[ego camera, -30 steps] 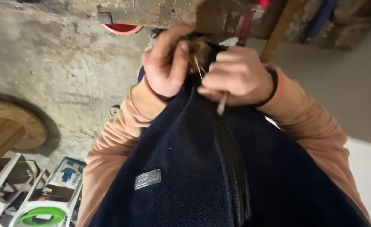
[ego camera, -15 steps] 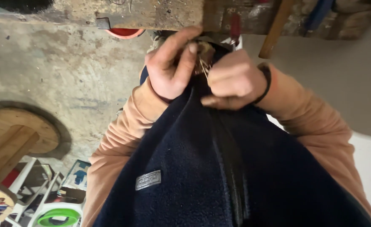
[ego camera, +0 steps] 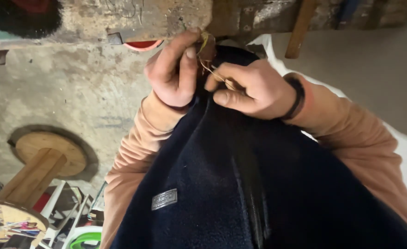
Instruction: Repairing and winding a copper wire motor coil by hand using tools in a workshop.
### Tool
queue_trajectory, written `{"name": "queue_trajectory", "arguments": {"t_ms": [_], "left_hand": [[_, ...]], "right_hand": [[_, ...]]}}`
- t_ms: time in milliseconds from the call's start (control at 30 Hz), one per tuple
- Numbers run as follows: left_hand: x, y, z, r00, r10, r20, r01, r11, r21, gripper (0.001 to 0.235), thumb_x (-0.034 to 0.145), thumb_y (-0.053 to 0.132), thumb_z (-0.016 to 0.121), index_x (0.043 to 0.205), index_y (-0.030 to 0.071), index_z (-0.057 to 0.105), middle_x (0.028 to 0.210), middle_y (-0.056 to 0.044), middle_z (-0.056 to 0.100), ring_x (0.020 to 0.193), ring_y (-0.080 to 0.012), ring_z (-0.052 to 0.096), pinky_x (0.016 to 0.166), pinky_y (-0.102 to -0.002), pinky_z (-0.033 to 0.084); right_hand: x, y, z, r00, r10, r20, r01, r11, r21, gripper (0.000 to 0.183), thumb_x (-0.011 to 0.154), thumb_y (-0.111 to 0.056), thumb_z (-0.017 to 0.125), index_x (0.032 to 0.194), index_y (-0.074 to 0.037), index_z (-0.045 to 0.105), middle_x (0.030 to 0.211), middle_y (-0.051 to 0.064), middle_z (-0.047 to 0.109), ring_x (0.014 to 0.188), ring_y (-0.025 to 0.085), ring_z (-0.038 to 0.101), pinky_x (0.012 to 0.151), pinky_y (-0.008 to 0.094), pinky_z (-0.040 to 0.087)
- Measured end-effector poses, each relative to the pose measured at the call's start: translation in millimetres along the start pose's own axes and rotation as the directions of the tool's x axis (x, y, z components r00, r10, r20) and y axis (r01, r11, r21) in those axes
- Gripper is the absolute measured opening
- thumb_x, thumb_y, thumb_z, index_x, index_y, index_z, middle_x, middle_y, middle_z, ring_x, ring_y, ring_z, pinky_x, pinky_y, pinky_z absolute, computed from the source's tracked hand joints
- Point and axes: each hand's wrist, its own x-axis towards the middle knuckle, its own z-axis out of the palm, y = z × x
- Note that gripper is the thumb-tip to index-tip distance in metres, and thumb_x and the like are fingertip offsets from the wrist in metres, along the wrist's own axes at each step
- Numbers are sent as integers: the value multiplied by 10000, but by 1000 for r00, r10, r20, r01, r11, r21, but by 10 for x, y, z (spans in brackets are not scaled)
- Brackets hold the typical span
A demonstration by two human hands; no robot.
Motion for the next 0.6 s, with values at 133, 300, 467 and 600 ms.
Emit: {"name": "queue_trajectory", "arguments": {"t_ms": [133, 300, 467, 600], "left_hand": [[3, -112, -26, 993, 115, 9, -115, 993, 13, 203, 1108, 0, 570, 1298, -9, 641, 1049, -127, 744, 860, -141, 726, 819, -253, 586], [-82, -560, -204, 992, 12, -122, 0, 996, 92, 254, 1097, 32, 540, 1327, -26, 631, 1094, -80, 700, 841, -144, 677, 757, -253, 570], [76, -369, -384, 969, -105, -223, 65, 982, -178, 213, 1157, 105, 530, 1308, -12, 624, 1184, -45, 696, 905, -130, 651, 797, -241, 535], [185, -467, -288, 947, -68, -315, 14, 985, -170, 187, 1181, 136, 578, 1264, -18, 642, 1145, -41, 696, 978, -90, 579, 901, -215, 467]], "right_hand": [[-105, 269, 128, 947, -320, -11, 320, 947, -15, 130, 1095, -207, 657, 1007, -121, 700, 788, -8, 654, 662, 133, 632, 599, 304, 473], [-12, 44, -51, 740, -652, 164, 670, 736, -98, 168, 1001, -222, 659, 980, -90, 761, 676, 18, 653, 555, 188, 609, 504, 345, 437], [-323, 316, 1, 988, -152, 23, 150, 986, 67, 191, 1045, -191, 608, 1014, -65, 748, 752, 10, 713, 569, 119, 631, 535, 265, 479], [-505, 629, 170, 995, 101, -24, -92, 965, 244, 273, 1066, -263, 556, 964, -69, 718, 788, 16, 705, 667, 129, 638, 630, 266, 506]]}}
